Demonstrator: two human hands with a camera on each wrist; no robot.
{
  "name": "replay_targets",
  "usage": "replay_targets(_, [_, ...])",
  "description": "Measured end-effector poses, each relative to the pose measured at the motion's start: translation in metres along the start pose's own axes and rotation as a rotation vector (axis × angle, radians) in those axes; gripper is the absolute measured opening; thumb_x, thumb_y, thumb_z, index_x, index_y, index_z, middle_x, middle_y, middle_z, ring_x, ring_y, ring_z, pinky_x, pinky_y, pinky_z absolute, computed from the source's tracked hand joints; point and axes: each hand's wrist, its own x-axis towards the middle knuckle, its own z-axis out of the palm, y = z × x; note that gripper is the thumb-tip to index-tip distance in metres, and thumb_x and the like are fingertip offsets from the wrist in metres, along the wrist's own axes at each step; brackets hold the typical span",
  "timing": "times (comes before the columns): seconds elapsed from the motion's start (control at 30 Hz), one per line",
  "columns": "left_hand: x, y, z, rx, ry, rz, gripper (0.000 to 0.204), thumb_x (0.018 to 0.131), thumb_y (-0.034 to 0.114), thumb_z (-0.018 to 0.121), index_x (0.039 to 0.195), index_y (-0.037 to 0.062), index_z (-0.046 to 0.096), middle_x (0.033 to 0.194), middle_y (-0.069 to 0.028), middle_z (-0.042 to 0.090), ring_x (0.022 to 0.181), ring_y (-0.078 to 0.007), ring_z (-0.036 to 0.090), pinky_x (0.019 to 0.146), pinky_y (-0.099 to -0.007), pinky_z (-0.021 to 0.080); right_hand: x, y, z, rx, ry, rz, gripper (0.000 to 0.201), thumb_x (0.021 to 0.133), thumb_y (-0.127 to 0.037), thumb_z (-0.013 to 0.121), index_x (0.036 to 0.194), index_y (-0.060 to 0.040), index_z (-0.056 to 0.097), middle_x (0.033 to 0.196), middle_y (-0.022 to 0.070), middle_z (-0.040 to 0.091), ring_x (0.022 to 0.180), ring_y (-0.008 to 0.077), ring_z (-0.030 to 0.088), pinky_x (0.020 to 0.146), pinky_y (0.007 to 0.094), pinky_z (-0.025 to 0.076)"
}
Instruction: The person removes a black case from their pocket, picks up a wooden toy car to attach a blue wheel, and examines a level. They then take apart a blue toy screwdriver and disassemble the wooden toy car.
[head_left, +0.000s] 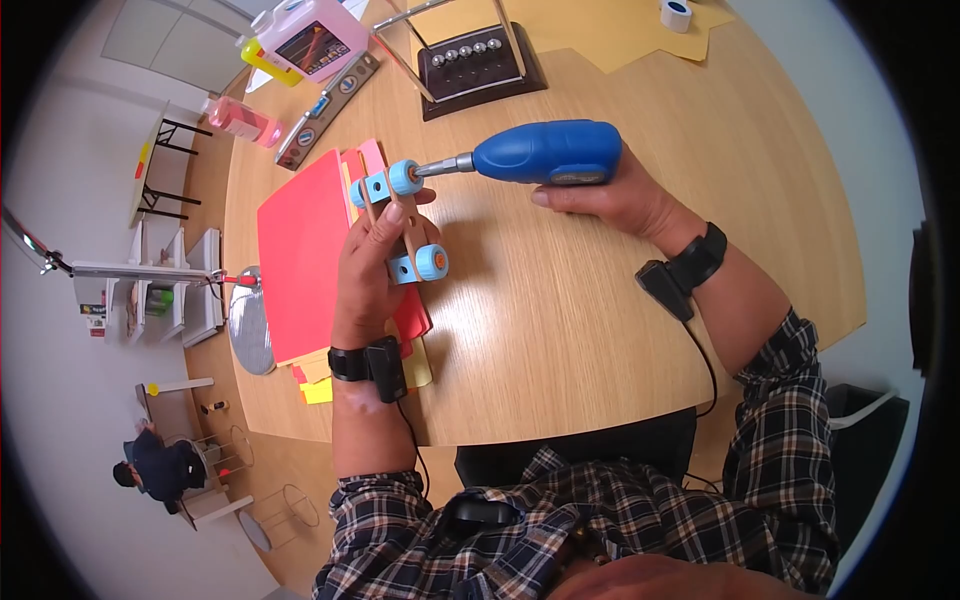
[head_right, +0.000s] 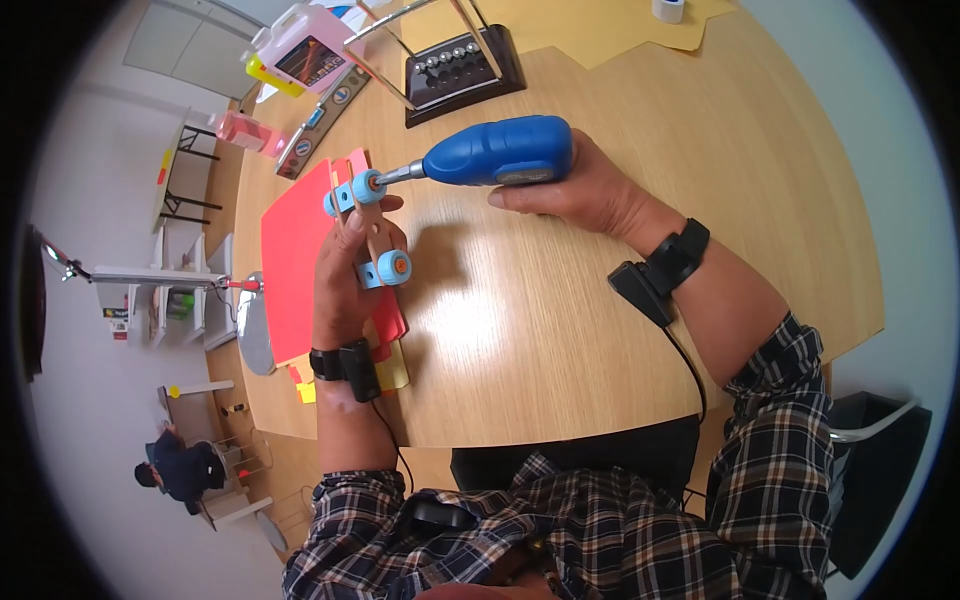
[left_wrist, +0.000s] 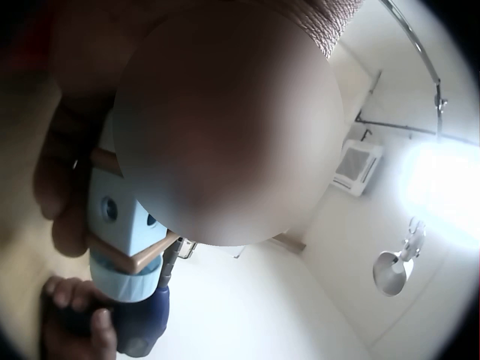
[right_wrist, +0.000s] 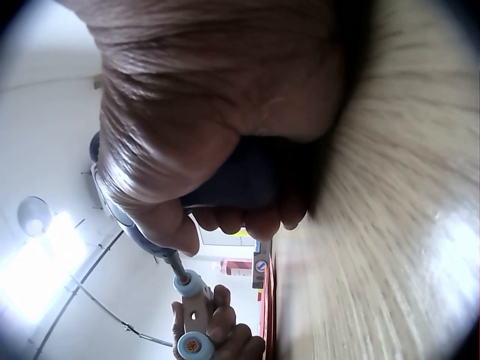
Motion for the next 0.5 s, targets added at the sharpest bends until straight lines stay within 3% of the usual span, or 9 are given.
replay_targets(0.1, [0.0006, 0.0001, 0.0013, 0.042, 0.008, 0.045, 0.056, 0.108, 0.045, 0.064, 0.138, -0.0026, 0.063, 0.087, -0.0097, 0.071, 0.079, -0.0145, 0.068, 0.073, -0.0302, 0.053, 0.0007, 0.0018, 0.0016, -0.027, 0.015, -0.088, 0.041, 0.086, -0.016, 0.093, 0.12, -0.0038, 0.074, 0.1, 0.0015, 0.075, 0.095, 0.0114, 0.07, 0.086, 0.0299, 0.059])
replay_targets(0.2, [0.0001, -0.0005, 0.0015, 0.122, 0.032, 0.1, 0.052, 0.11, 0.043, 0.065, 0.136, -0.0017, 0.063, 0.089, -0.0083, 0.071, 0.08, -0.0143, 0.068, 0.074, -0.03, 0.053, 0.001, 0.001, 0.0001, -0.013, 0.008, -0.095, 0.039, 0.087, -0.015, 0.093, 0.12, -0.0044, 0.075, 0.099, 0.0011, 0.075, 0.088, 0.0106, 0.07, 0.079, 0.0284, 0.059])
replay_targets(0.27, [-0.0008, -0.0006, 0.0014, 0.152, 0.037, 0.121, 0.048, 0.111, 0.041, 0.064, 0.135, -0.0009, 0.064, 0.09, -0.0072, 0.072, 0.081, -0.0139, 0.068, 0.076, -0.0297, 0.054, 0.0, -0.0041, -0.0003, 0.134, -0.02, 0.095, 0.036, 0.087, -0.012, 0.092, 0.118, -0.0053, 0.075, 0.096, 0.0007, 0.074, 0.079, 0.0096, 0.068, 0.07, 0.0267, 0.058])
replay_targets(0.37, [-0.0005, -0.0003, 0.0018, 0.152, 0.028, 0.133, 0.047, 0.111, 0.04, 0.065, 0.134, -0.0006, 0.064, 0.091, -0.0069, 0.072, 0.082, -0.0131, 0.068, 0.075, -0.0297, 0.054, 0.0012, -0.0026, 0.0006, 0.152, -0.008, 0.099, 0.034, 0.087, -0.01, 0.092, 0.117, -0.0059, 0.075, 0.094, 0.0003, 0.074, 0.073, 0.0086, 0.067, 0.064, 0.0253, 0.056])
replay_targets(0.5, [0.0009, -0.0021, 0.0012, 0.044, 0.005, 0.084, 0.048, 0.111, 0.04, 0.065, 0.135, -0.0005, 0.064, 0.09, -0.0067, 0.071, 0.082, -0.0131, 0.068, 0.076, -0.0295, 0.053, 0.0, -0.0045, 0.0018, 0.127, -0.007, 0.098, 0.033, 0.087, -0.01, 0.092, 0.116, -0.0057, 0.075, 0.094, 0.0002, 0.074, 0.075, 0.0085, 0.067, 0.066, 0.026, 0.057])
